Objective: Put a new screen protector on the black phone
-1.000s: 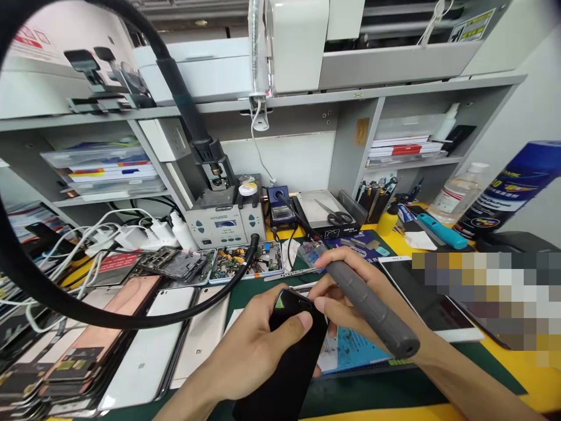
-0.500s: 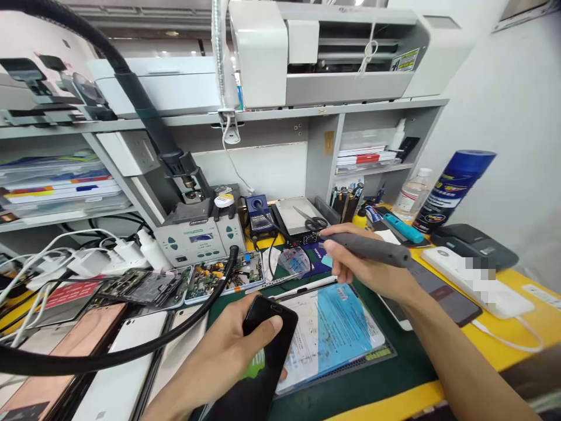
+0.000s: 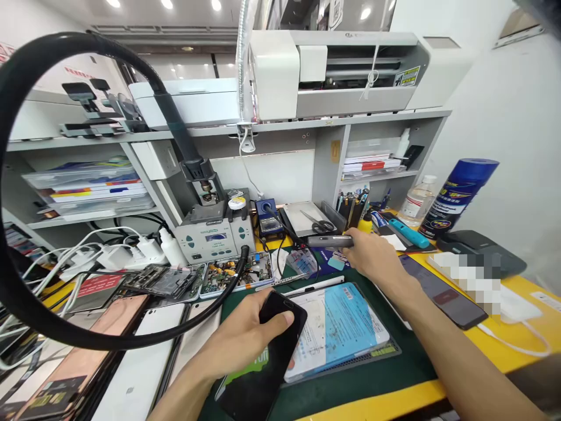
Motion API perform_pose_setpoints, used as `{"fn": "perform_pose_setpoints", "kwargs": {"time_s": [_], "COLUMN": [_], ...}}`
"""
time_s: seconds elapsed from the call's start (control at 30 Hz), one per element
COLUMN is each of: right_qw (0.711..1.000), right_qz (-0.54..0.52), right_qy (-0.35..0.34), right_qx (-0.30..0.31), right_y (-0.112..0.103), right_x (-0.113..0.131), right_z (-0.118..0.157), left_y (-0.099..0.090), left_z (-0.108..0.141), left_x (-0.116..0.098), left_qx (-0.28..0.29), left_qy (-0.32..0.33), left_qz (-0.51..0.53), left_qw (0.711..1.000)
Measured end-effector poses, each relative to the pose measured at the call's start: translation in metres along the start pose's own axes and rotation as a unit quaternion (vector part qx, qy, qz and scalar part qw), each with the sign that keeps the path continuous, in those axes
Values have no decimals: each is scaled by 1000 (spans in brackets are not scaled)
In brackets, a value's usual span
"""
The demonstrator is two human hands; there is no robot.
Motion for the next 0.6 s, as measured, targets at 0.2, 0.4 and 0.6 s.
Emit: {"fn": "perform_pose_setpoints", "kwargs": {"time_s": [0.2, 0.4, 0.6], "right_qw": [996, 974, 964], "right_qz": [39, -2, -29], "right_qy": [-10, -87, -107], "right_qx": [78, 208, 241], "right_y": [-2, 10, 30], "right_x": [17, 39, 48], "right_z": [-6, -5, -11], "left_y": [3, 4, 3], "left_z": [1, 2, 0], "left_x": [1, 4, 6], "left_qx": [6, 2, 36], "left_qy": [-13, -53, -64], "left_qz": [32, 58, 107], "left_qw": [999, 997, 992]}}
Point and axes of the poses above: each hand's wrist, its own z-axis away from the middle knuckle, its own y-axis out of the palm, x = y × z, the point moved 2 cm from there along -z, towards the middle knuckle, and after that the axes turned 7 degrees about y, right-handed, at the moved point
